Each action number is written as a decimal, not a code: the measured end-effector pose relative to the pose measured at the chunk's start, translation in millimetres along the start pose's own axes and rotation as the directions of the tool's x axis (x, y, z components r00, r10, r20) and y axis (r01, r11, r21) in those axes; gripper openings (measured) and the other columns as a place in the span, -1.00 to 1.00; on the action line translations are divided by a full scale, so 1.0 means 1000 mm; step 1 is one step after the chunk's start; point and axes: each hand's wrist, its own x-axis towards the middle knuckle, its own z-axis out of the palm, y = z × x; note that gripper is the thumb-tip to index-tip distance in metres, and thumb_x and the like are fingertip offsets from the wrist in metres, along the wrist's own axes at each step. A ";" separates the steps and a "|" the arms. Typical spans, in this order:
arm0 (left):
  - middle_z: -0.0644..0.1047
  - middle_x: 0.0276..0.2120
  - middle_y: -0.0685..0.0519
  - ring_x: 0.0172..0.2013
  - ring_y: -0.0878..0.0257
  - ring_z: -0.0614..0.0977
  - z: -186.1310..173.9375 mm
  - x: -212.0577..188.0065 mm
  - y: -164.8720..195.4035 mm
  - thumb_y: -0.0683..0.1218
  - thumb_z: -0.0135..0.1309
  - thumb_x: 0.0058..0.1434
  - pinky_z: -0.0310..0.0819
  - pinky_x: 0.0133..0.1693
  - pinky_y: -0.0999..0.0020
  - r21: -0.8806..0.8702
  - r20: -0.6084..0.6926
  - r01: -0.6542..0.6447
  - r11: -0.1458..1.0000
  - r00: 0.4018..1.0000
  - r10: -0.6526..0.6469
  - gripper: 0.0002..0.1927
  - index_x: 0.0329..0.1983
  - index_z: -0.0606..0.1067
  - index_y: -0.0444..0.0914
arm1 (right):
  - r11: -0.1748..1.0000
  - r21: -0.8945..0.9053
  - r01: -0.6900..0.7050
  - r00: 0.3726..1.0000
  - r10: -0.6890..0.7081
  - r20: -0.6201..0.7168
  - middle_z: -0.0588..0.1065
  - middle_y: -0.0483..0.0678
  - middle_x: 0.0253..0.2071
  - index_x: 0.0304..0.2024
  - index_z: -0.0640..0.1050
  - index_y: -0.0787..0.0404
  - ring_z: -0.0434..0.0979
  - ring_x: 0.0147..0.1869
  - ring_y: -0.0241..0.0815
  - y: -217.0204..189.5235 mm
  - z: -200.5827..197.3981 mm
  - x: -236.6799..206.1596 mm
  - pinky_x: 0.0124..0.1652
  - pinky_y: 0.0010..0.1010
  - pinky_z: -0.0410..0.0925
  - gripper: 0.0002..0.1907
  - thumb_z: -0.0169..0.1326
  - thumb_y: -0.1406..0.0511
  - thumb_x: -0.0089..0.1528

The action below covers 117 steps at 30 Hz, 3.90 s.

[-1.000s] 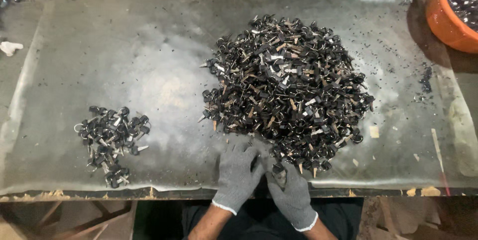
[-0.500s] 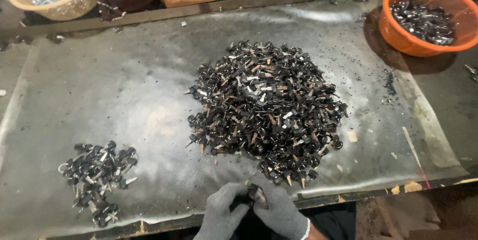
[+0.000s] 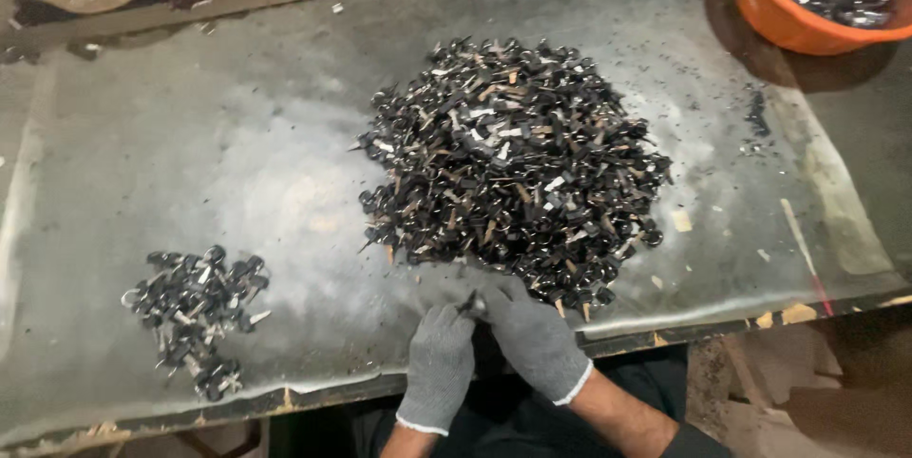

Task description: The person, wearing gray gloves, picks small black metal components one at a time from a large pile on a metal-topped work table and places them onto a smaller sorted pile to the left. The person repeats this pick-and-place sorting continuously throughout the episode.

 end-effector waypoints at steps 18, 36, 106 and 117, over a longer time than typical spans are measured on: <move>0.65 -0.28 -0.04 -0.26 -0.04 0.68 -0.028 0.027 -0.014 -0.11 0.11 0.14 0.54 -0.22 0.05 -0.045 0.175 0.253 0.966 0.954 -0.242 -0.81 -0.19 0.64 -0.15 | 0.997 -0.053 -0.055 0.905 0.072 0.419 0.59 0.12 -0.39 0.00 0.42 0.21 0.65 -0.33 0.14 0.010 0.010 0.016 -0.32 -0.06 0.49 -0.67 -0.04 0.12 0.35; 0.61 -0.24 -0.17 -0.15 -0.17 0.61 -0.033 0.039 -0.031 -0.01 0.04 0.22 0.45 -0.12 -0.13 -0.035 0.450 0.243 0.969 0.870 -0.202 -0.76 -0.21 0.61 -0.24 | 0.828 -0.520 0.210 0.966 -0.094 0.240 0.49 -0.01 -0.35 -0.08 0.47 0.20 0.65 -0.36 -0.10 0.002 0.014 0.009 -0.46 -0.30 0.52 -0.80 0.06 0.31 0.24; 0.59 -0.29 0.04 -0.32 0.00 0.69 0.014 -0.003 -0.029 -0.19 0.11 -0.02 0.59 -0.28 0.07 -0.025 0.033 0.166 0.986 0.986 -0.165 -0.70 -0.18 0.56 -0.09 | 0.994 -0.090 0.067 0.953 -0.037 0.300 0.52 0.18 -0.15 -0.03 0.43 0.32 0.63 -0.20 0.17 0.000 0.002 0.001 -0.31 -0.05 0.49 -0.74 0.02 0.31 0.27; 0.59 -0.25 0.00 -0.28 -0.03 0.69 0.033 -0.008 -0.052 -0.12 0.13 0.09 0.60 -0.27 0.08 -0.012 0.187 0.156 0.988 0.971 -0.151 -0.75 -0.14 0.52 -0.14 | 0.983 -0.170 0.063 0.942 -0.002 0.335 0.56 0.20 -0.26 -0.03 0.44 0.32 0.62 -0.27 0.22 0.007 0.010 0.009 -0.31 -0.01 0.49 -0.77 -0.04 0.37 0.27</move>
